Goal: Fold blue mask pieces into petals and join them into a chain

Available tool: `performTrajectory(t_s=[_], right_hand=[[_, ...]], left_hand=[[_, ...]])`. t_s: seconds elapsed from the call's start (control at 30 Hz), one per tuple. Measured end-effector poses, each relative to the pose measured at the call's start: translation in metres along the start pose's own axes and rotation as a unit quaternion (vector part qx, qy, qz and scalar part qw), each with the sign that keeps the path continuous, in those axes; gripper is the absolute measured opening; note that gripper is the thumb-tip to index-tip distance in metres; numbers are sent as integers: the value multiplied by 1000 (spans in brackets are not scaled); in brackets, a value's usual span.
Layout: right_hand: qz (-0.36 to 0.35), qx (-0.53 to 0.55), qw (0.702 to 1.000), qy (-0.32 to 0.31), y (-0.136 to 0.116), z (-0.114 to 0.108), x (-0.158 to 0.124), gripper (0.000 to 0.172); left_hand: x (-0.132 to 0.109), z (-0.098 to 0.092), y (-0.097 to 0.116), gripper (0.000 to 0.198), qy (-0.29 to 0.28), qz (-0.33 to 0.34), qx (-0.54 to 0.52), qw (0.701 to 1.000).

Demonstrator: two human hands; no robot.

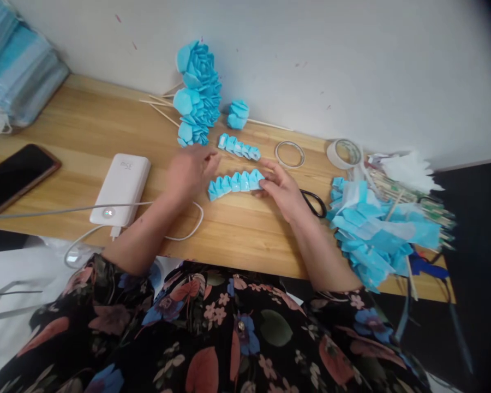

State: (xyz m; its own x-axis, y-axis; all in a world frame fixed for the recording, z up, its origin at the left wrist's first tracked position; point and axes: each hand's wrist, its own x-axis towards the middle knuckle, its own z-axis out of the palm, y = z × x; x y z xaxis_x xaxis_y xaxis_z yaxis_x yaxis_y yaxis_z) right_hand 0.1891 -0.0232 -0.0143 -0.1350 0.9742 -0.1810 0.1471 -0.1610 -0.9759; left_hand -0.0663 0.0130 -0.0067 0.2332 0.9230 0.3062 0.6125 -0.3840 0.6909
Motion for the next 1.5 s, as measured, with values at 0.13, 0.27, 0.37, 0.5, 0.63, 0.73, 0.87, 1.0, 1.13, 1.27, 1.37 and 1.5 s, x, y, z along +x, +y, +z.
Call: performTrajectory(t_s=[0.13,0.27,0.37,0.5,0.63,0.73,0.87,1.0,1.13,1.27,1.37,1.5], right_hand=[[-81,-136,983,95,10,9,-1,52],[-93,-166,975,118,10,11,-6,53],[-90,-138,981,106,8,11,-8,53],[-90,-166,977,103,7,12,-9,54],[-120,-251,953,122,7,15,-12,53],[-124,-277,945,123,8,16,-13,54],[-96,-236,963,93,9,9,-11,56],[-43,-84,994,52,2,-10,-11,49],[-26,4,996,85,-3,-18,-13,42],[-45,-11,995,92,1,-11,-12,37],[-53,-23,994,87,4,-7,-11,35],[-60,-24,994,88,6,-8,-9,32]], left_hand=[[-10,12,15,32,35,141,69,987],[-21,27,38,30,-45,235,115,964],[-25,32,50,35,-72,230,163,957],[-24,36,52,34,-101,181,165,964],[-22,43,47,32,-121,155,137,971],[-22,47,45,32,-122,154,136,971],[-22,49,47,34,-128,157,151,968],[-21,48,48,31,-159,160,180,957],[-18,46,49,29,-159,150,139,966],[-14,30,52,22,-98,141,72,982],[-11,10,48,31,-4,133,53,990],[-4,-13,30,35,61,50,5,997]])
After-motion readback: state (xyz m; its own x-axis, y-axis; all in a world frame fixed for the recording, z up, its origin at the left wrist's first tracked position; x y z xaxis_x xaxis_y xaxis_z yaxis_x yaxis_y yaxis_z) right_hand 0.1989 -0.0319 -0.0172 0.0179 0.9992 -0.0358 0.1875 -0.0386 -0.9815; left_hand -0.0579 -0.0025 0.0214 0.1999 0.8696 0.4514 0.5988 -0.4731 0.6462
